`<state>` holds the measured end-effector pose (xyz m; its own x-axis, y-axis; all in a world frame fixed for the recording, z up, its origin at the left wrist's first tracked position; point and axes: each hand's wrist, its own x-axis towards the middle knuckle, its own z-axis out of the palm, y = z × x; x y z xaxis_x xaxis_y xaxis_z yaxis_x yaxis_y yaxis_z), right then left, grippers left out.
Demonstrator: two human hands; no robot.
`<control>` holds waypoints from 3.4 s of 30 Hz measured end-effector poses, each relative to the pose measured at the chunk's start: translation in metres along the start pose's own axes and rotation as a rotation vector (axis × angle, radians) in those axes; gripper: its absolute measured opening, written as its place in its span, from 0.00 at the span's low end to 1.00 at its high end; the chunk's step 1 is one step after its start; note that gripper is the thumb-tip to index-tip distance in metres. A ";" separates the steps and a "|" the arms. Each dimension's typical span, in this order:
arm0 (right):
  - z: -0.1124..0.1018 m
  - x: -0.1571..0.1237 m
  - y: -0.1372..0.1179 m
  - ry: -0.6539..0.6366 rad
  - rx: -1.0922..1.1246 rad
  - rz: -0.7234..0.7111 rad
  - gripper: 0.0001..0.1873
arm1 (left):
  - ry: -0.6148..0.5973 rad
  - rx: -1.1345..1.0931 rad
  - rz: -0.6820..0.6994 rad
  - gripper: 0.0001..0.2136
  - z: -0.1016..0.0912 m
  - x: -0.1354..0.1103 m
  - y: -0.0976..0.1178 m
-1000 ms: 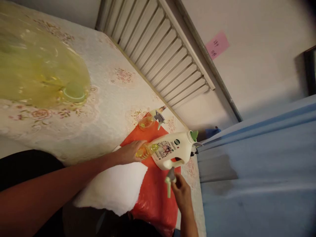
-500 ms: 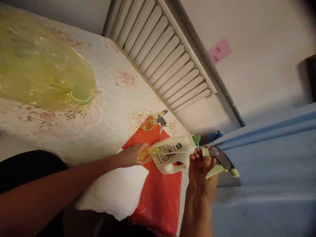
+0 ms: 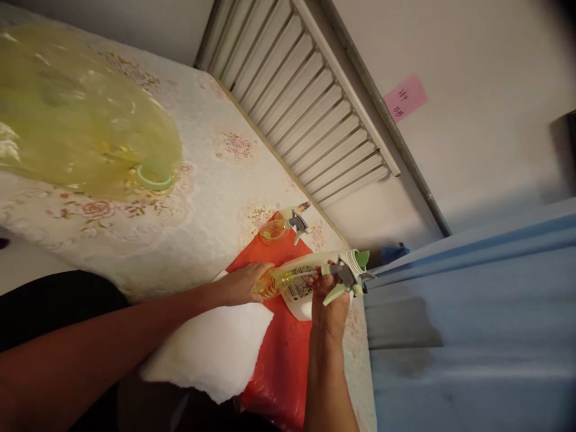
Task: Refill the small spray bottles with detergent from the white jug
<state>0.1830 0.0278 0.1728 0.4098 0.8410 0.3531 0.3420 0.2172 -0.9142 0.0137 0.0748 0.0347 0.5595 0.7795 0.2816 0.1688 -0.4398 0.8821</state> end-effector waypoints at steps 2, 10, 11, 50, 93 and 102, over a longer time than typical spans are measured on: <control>0.006 -0.007 0.016 0.022 -0.085 0.061 0.21 | 0.002 -0.002 0.005 0.39 -0.001 0.000 0.001; 0.012 -0.029 0.037 -0.170 -0.065 0.153 0.24 | -0.033 0.025 -0.017 0.39 -0.005 0.000 0.005; 0.012 -0.029 0.036 -0.181 -0.068 0.163 0.24 | -0.030 0.026 -0.015 0.39 -0.005 0.000 0.005; 0.009 -0.027 0.048 -0.199 -0.128 0.103 0.16 | -0.021 0.010 0.020 0.34 -0.005 0.001 0.004; 0.013 -0.025 0.044 -0.272 -0.049 0.101 0.15 | -0.023 0.009 0.000 0.38 -0.004 -0.001 0.004; 0.019 -0.032 0.041 -0.209 -0.097 0.080 0.20 | -0.015 0.014 0.011 0.37 -0.003 -0.001 0.003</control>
<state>0.1679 0.0195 0.1205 0.2587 0.9401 0.2219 0.3995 0.1050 -0.9107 0.0109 0.0747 0.0380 0.5737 0.7676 0.2857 0.1736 -0.4549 0.8735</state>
